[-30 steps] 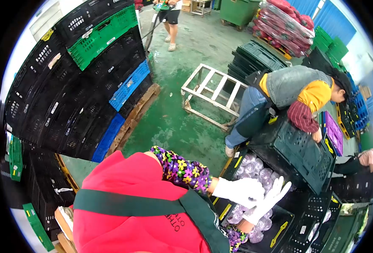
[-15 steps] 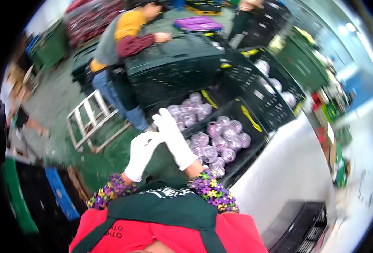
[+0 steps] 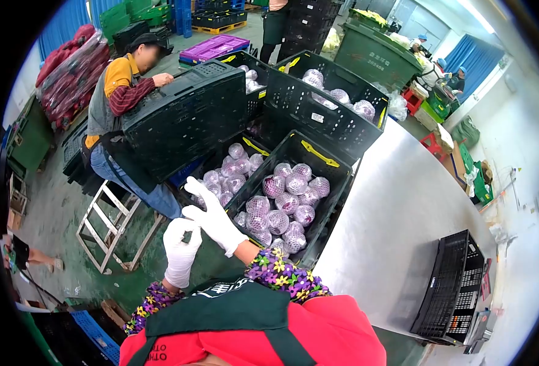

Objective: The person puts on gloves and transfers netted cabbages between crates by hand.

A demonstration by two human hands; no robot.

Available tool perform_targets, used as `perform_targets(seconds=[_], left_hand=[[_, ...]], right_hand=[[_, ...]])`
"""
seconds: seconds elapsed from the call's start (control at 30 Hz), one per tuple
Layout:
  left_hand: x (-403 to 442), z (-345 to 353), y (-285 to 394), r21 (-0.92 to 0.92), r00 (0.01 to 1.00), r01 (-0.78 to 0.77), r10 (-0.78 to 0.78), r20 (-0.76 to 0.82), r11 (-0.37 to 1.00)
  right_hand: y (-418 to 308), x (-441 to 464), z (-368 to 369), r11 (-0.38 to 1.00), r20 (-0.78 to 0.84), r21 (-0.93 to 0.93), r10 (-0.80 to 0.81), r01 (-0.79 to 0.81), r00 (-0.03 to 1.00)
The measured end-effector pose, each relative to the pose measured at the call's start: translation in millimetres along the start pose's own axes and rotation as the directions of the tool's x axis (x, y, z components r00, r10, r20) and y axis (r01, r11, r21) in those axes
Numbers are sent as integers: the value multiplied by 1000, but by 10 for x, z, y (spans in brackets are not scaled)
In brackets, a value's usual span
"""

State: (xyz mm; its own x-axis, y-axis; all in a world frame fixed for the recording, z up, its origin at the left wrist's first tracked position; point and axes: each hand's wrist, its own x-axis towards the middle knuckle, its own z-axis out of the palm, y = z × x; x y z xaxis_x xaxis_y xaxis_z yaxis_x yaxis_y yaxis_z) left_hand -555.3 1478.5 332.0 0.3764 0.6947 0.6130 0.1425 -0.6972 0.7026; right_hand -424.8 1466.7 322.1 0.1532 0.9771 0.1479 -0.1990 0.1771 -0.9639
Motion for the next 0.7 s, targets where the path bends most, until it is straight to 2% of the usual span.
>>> perform_targets(seconds=[0.07,0.1,0.13,0.2,0.23,0.27,0.33,0.4,0.47,0.6,0.7], left_hand=[[-41,-53,-74,85,999,-38,37,15,996],[-77,-51,-110,113,1000,8,-7,-8,994],[-112,-32,-84,121,995,86,-79,-62,989],[-139,22,-8,131,978,175,-157,-139,976],[-136,34,35,208,995,36,-15,-103,977],[-116,67,108,262,998,-5,20,-54,965],[-153,170,159,324,995,91,-96,0,942],[-343,253,-59,227,978,208,-208,-24,951],[-454,303,-146,-16,896,444,-444,5,896],[-560,326,-312,-85,876,482,-480,40,872],[-539,325,-262,-107,895,445,-444,30,889]], right_hand=[[179,77,-54,976,-26,-187,-121,114,992],[82,74,-105,734,-34,-662,-230,150,973],[-8,49,-104,501,-57,-858,-306,110,950],[-289,53,-78,225,-8,-971,-363,79,932],[-237,49,-75,168,28,-981,-360,94,933],[-156,33,-77,111,59,-988,-352,104,934],[-66,90,-70,47,87,-993,-301,106,950],[48,86,-85,-40,120,-993,-259,114,958],[131,95,-99,-29,141,-990,-243,138,960],[56,30,-40,16,125,-991,-255,133,959],[-2,0,-39,53,116,-990,-261,134,958]])
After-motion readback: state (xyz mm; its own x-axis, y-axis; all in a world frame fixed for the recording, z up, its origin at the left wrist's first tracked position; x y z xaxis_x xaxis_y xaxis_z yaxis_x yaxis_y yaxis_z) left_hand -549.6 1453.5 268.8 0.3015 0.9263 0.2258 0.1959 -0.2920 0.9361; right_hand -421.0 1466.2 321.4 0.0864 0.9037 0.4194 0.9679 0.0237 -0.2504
